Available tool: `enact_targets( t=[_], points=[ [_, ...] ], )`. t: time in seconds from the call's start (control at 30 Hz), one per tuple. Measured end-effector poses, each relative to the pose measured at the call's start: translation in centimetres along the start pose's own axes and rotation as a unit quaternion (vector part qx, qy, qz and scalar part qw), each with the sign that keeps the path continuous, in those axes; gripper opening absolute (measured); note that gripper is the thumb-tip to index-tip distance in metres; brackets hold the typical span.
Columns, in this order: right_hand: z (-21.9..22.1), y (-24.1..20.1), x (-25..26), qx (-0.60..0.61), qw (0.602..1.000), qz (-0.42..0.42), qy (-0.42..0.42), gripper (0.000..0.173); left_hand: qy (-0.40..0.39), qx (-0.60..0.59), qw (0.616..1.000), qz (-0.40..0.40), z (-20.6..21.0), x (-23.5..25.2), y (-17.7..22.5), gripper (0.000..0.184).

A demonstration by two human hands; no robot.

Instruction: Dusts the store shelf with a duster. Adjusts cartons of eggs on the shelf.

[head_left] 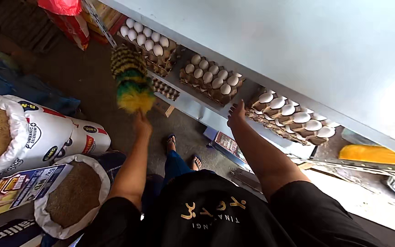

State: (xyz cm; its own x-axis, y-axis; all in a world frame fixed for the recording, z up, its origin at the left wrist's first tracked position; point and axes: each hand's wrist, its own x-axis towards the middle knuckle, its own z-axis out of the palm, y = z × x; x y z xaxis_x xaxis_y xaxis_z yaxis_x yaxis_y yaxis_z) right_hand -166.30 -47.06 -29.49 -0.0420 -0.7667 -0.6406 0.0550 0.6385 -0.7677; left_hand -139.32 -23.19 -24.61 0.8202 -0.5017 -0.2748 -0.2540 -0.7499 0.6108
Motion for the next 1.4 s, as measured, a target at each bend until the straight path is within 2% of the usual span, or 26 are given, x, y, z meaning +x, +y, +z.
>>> enact_targets(
  t=[0.07, 0.13, 0.2, 0.27, 0.33, 0.43, 0.5, 0.57, 0.63, 0.73, 0.77, 0.8, 0.83, 0.87, 0.9, 0.97, 1.0, 1.03, 1.07, 1.13, 1.2, 1.3, 1.4],
  points=[
    [-1.1, 0.7, -2.1, -0.011, 0.999, -0.044, 0.005, 0.067, -0.098, -0.015, 0.995, 0.025, 5.5, -4.6, 3.2, 0.055],
    [-2.8, 0.9, -4.5, -0.020, 0.994, -0.106, 0.006, 0.059, -0.251, 0.031, 0.966, 0.051, 8.9, -11.5, 4.8, 0.058],
    [-5.4, 0.7, -6.9, -0.046, 0.981, -0.190, 0.005, 0.051, -0.399, 0.078, 0.909, 0.086, 7.9, -15.8, 5.7, 0.057],
    [-8.6, 0.6, -8.9, -0.080, 0.968, -0.238, 0.000, 0.049, -0.478, 0.126, 0.858, 0.141, 5.4, -15.9, 5.6, 0.054],
    [-11.8, 1.1, -10.5, -0.106, 0.957, -0.271, -0.007, 0.049, -0.472, 0.158, 0.847, 0.185, 3.2, -13.7, 4.8, 0.049],
    [-15.5, 1.9, -11.0, -0.095, 0.926, -0.365, 0.027, 0.044, -0.371, 0.180, 0.890, 0.196, 2.3, -10.6, 3.2, 0.046],
    [-17.6, 2.4, -11.4, -0.088, 0.887, -0.450, 0.062, 0.040, -0.359, 0.209, 0.888, 0.198, 3.4, -10.5, 2.9, 0.049],
    [-19.3, 2.4, -12.1, -0.113, 0.820, -0.553, 0.095, 0.037, -0.417, 0.236, 0.854, 0.205, 4.1, -12.3, 3.6, 0.049],
    [-20.9, 1.0, -13.2, -0.164, 0.726, -0.655, 0.127, 0.034, -0.460, 0.241, 0.828, 0.213, 3.6, -14.0, 5.3, 0.048],
    [-23.8, -2.3, -16.3, -0.246, 0.587, -0.746, 0.195, 0.033, -0.438, 0.157, 0.858, 0.217, 0.0, -16.0, 8.2, 0.048],
    [-24.8, -3.1, -17.4, -0.259, 0.558, -0.759, 0.214, 0.035, -0.410, 0.132, 0.874, 0.224, -1.4, -16.3, 9.3, 0.048],
    [-25.5, -3.7, -18.2, -0.261, 0.545, -0.765, 0.222, 0.035, -0.378, 0.118, 0.888, 0.235, -2.3, -16.1, 10.5, 0.048],
    [-26.0, -3.9, -18.6, -0.247, 0.556, -0.764, 0.213, 0.035, -0.348, 0.114, 0.896, 0.249, -2.5, -15.7, 11.8, 0.047],
    [-26.2, -3.5, -18.6, -0.216, 0.599, -0.747, 0.191, 0.035, -0.325, 0.119, 0.899, 0.268, -2.0, -14.9, 13.2, 0.046],
    [-26.2, -2.8, -18.3, -0.169, 0.671, -0.704, 0.161, 0.035, -0.314, 0.131, 0.896, 0.287, -0.7, -13.9, 14.6, 0.046],
    [-25.1, -0.9, -17.0, -0.074, 0.837, -0.533, 0.099, 0.039, -0.303, 0.151, 0.884, 0.324, 3.8, -11.6, 17.2, 0.048],
    [-24.2, -0.3, -16.0, -0.019, 0.903, -0.422, 0.080, 0.042, -0.296, 0.154, 0.880, 0.337, 6.6, -10.5, 18.8, 0.049],
    [-23.0, 0.1, -14.8, 0.041, 0.949, -0.306, 0.068, 0.049, -0.288, 0.158, 0.879, 0.346, 9.5, -9.5, 20.4, 0.050],
    [-22.0, 0.3, -13.4, 0.102, 0.972, -0.204, 0.061, 0.056, -0.282, 0.160, 0.877, 0.355, 12.4, -8.7, 22.2, 0.051],
    [-20.6, 0.8, -10.3, 0.202, 0.976, -0.065, 0.053, 0.071, -0.267, 0.176, 0.874, 0.366, 17.5, -7.7, 25.4, 0.052],
    [-19.4, 0.9, -6.9, 0.283, 0.957, 0.009, 0.061, 0.085, -0.264, 0.190, 0.874, 0.362, 20.9, -7.4, 28.1, 0.048],
    [-18.4, 0.6, -2.6, 0.365, 0.923, 0.039, 0.115, 0.091, -0.259, 0.243, 0.864, 0.357, 23.5, -7.7, 30.2, 0.044],
    [-18.5, 0.5, -0.2, 0.423, 0.891, 0.048, 0.157, 0.092, -0.255, 0.291, 0.854, 0.348, 24.2, -7.6, 29.1, 0.053]
  ],
)
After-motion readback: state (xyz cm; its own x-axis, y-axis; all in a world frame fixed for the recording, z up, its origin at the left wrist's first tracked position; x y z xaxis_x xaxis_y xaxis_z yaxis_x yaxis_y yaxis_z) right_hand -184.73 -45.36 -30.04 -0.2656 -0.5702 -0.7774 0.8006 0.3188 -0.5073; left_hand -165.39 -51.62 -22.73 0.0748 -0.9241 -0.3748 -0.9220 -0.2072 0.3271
